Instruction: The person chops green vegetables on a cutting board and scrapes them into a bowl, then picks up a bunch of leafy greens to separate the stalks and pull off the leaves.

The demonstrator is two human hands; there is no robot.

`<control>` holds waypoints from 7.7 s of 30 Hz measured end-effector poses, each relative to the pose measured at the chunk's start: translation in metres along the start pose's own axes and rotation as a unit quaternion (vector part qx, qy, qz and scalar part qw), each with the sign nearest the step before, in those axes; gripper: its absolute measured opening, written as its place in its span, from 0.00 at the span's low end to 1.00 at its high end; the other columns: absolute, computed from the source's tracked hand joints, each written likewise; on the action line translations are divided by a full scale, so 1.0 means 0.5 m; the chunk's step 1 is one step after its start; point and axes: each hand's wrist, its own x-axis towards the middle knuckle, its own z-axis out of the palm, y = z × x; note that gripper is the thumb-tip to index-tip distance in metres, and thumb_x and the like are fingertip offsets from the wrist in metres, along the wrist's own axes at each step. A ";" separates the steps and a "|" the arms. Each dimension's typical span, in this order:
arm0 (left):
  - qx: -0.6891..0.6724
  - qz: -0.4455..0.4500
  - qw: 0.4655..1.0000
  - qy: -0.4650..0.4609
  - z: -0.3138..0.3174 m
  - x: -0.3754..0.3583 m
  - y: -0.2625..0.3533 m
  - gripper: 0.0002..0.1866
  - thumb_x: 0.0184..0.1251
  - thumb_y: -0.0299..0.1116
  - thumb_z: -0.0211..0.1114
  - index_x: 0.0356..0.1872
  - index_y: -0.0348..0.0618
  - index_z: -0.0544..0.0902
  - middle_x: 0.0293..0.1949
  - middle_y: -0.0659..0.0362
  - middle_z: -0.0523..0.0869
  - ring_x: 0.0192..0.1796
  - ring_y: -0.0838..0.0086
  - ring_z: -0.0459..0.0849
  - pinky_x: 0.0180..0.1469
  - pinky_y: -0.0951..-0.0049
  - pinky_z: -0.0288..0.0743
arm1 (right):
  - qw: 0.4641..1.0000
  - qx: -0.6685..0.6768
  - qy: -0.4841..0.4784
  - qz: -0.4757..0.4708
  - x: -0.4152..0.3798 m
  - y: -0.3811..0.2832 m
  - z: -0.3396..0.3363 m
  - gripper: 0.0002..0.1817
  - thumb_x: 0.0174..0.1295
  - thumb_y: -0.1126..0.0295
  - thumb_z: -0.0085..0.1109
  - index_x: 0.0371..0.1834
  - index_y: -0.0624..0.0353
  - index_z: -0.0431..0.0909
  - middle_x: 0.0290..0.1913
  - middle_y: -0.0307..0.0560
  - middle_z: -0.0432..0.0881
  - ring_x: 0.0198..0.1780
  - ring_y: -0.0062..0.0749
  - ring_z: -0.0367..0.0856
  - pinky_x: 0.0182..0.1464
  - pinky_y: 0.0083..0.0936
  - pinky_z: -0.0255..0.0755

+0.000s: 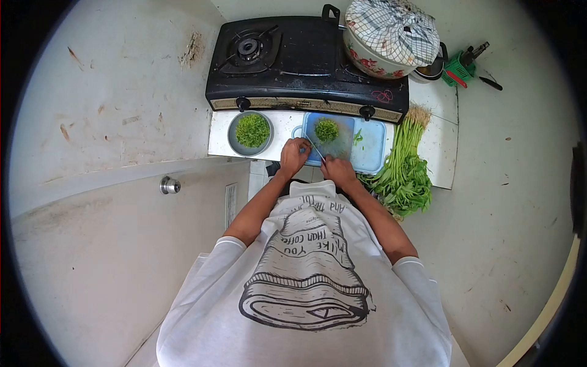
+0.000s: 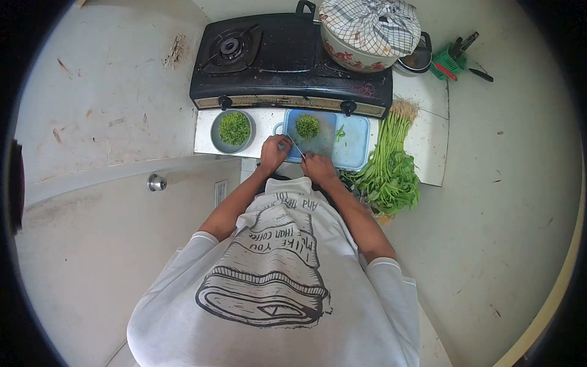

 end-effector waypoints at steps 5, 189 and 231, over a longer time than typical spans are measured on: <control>0.023 -0.007 1.000 -0.006 0.002 -0.001 -0.005 0.04 0.57 0.29 0.71 0.31 0.42 0.90 0.33 0.54 0.89 0.42 0.55 0.84 0.50 0.59 0.78 | 1.000 -0.008 -0.004 -0.001 -0.004 0.002 0.005 0.19 0.73 0.56 0.54 0.42 0.65 0.78 0.27 0.64 0.86 0.31 0.60 0.89 0.36 0.53 0.83; 0.066 0.104 0.992 -0.008 -0.030 -0.046 -0.019 0.05 0.62 0.26 0.71 0.38 0.44 0.91 0.35 0.57 0.88 0.38 0.58 0.87 0.43 0.58 0.78 | 0.999 -0.023 -0.026 0.009 0.018 -0.028 0.007 0.17 0.72 0.59 0.54 0.41 0.66 0.79 0.31 0.63 0.89 0.35 0.55 0.91 0.40 0.49 0.84; 0.059 0.093 0.993 -0.027 -0.026 -0.030 -0.014 0.05 0.62 0.26 0.69 0.37 0.44 0.91 0.35 0.55 0.89 0.36 0.57 0.88 0.42 0.57 0.80 | 0.996 0.023 -0.034 0.084 0.023 -0.006 -0.007 0.21 0.74 0.55 0.52 0.47 0.66 0.79 0.35 0.70 0.87 0.39 0.66 0.88 0.45 0.57 0.82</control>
